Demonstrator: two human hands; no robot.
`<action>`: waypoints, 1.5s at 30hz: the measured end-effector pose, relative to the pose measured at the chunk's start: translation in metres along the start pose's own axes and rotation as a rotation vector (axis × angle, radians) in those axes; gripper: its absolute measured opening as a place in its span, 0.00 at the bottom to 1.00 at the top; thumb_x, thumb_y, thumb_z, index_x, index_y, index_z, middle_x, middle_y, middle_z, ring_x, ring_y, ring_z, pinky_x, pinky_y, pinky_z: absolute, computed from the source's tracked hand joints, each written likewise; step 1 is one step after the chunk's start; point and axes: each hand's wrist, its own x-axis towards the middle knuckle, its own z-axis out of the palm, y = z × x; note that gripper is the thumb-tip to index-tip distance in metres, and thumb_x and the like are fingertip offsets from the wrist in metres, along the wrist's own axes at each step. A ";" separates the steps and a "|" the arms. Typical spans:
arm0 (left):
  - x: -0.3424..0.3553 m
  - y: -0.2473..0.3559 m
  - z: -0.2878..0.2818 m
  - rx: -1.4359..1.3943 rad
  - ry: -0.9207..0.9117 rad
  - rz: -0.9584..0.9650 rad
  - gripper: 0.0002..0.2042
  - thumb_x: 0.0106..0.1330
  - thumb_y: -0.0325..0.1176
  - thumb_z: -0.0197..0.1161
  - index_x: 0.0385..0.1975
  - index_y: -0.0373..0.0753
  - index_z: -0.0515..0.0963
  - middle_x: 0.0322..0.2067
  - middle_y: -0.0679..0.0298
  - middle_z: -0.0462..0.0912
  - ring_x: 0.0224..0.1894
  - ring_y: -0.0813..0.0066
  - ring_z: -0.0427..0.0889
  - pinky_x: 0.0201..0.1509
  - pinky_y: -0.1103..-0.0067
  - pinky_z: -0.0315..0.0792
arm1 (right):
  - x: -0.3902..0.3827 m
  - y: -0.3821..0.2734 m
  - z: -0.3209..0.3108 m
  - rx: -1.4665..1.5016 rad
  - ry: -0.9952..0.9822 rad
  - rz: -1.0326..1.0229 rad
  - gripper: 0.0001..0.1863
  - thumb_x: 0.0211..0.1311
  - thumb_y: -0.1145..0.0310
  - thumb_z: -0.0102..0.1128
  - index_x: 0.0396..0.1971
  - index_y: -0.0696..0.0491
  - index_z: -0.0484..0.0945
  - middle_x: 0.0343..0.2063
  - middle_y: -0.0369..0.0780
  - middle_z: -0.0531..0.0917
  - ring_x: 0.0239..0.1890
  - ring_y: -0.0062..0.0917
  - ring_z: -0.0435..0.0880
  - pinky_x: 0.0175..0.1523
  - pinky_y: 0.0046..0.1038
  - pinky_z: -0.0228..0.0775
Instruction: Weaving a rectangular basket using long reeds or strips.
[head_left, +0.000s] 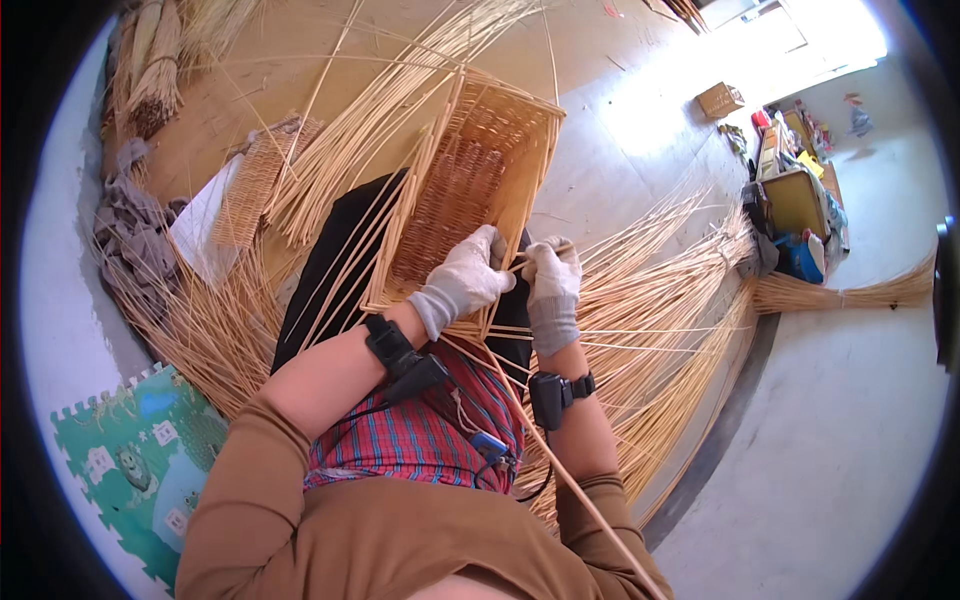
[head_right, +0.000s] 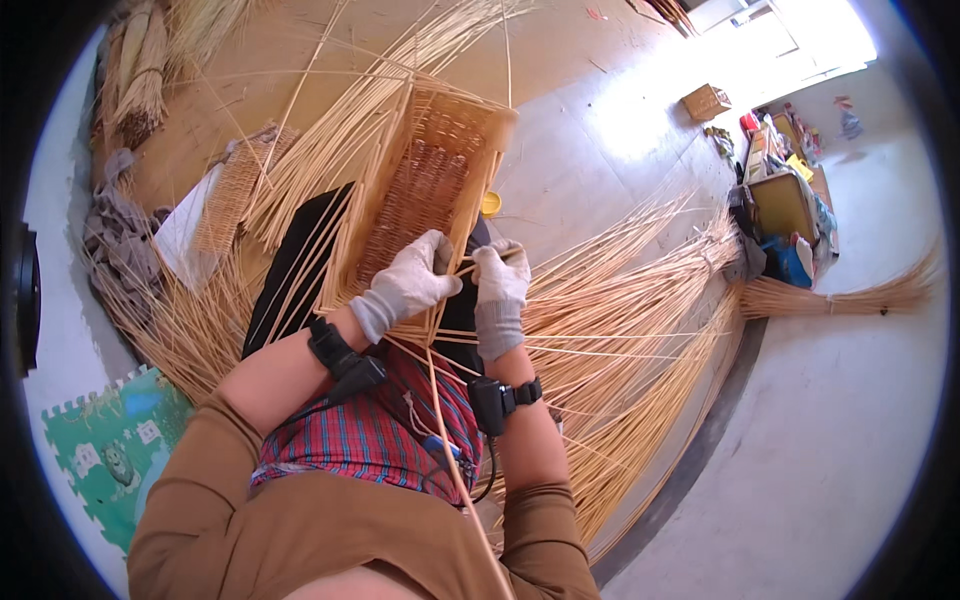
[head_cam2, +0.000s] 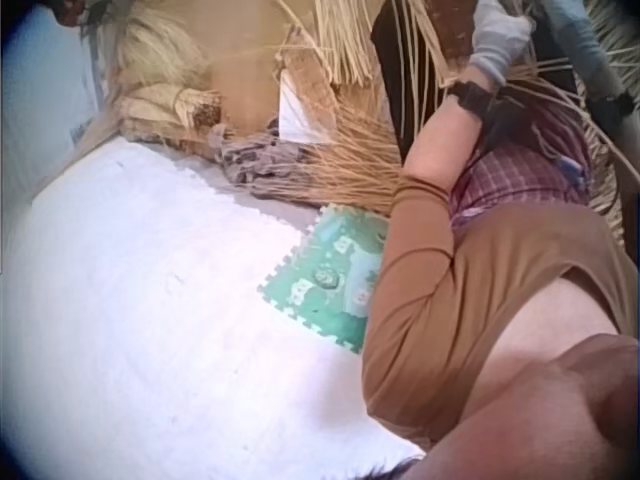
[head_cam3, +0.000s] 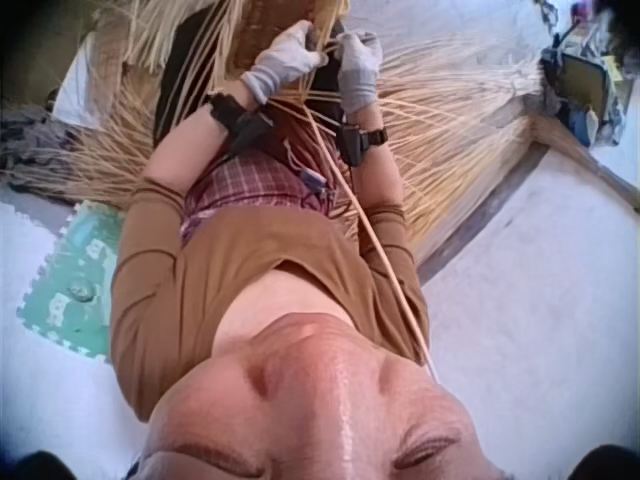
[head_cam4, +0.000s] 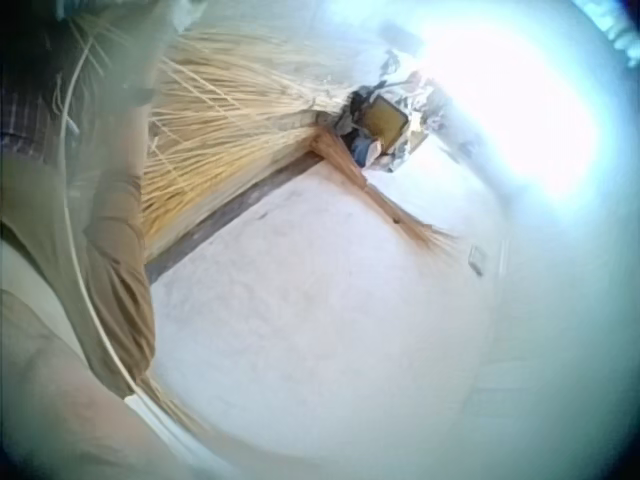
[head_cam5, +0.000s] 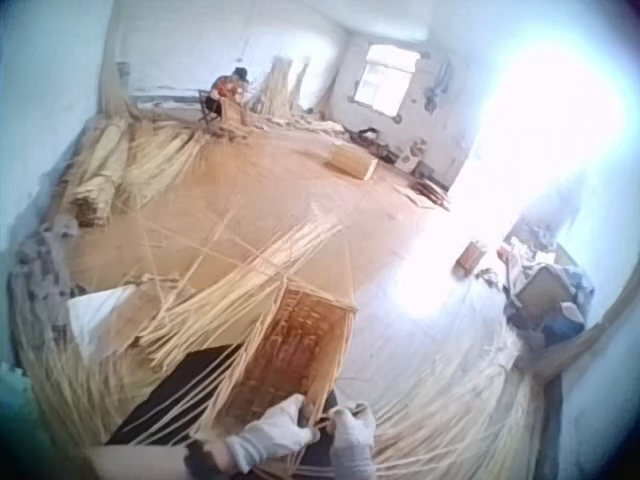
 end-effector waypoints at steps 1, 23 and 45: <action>0.000 -0.007 0.005 0.025 0.044 0.047 0.18 0.56 0.26 0.75 0.40 0.38 0.72 0.30 0.67 0.75 0.32 0.77 0.74 0.38 0.75 0.74 | -0.004 0.002 0.001 0.020 0.040 -0.029 0.08 0.61 0.76 0.65 0.36 0.52 0.74 0.23 0.32 0.77 0.19 0.16 0.73 0.26 0.20 0.67; -0.162 -0.024 -0.013 0.192 -0.522 0.193 0.18 0.72 0.35 0.69 0.57 0.34 0.78 0.44 0.53 0.89 0.45 0.65 0.89 0.53 0.70 0.81 | -0.230 -0.015 -0.071 0.346 -0.368 0.251 0.34 0.80 0.56 0.54 0.76 0.57 0.58 0.72 0.45 0.68 0.75 0.40 0.65 0.77 0.49 0.60; -0.169 0.001 -0.032 0.677 -0.179 0.652 0.06 0.66 0.35 0.66 0.40 0.43 0.83 0.34 0.58 0.86 0.38 0.57 0.87 0.40 0.67 0.80 | -0.242 -0.004 -0.051 0.376 -0.506 0.144 0.38 0.81 0.71 0.48 0.83 0.48 0.42 0.81 0.46 0.49 0.80 0.35 0.56 0.82 0.39 0.47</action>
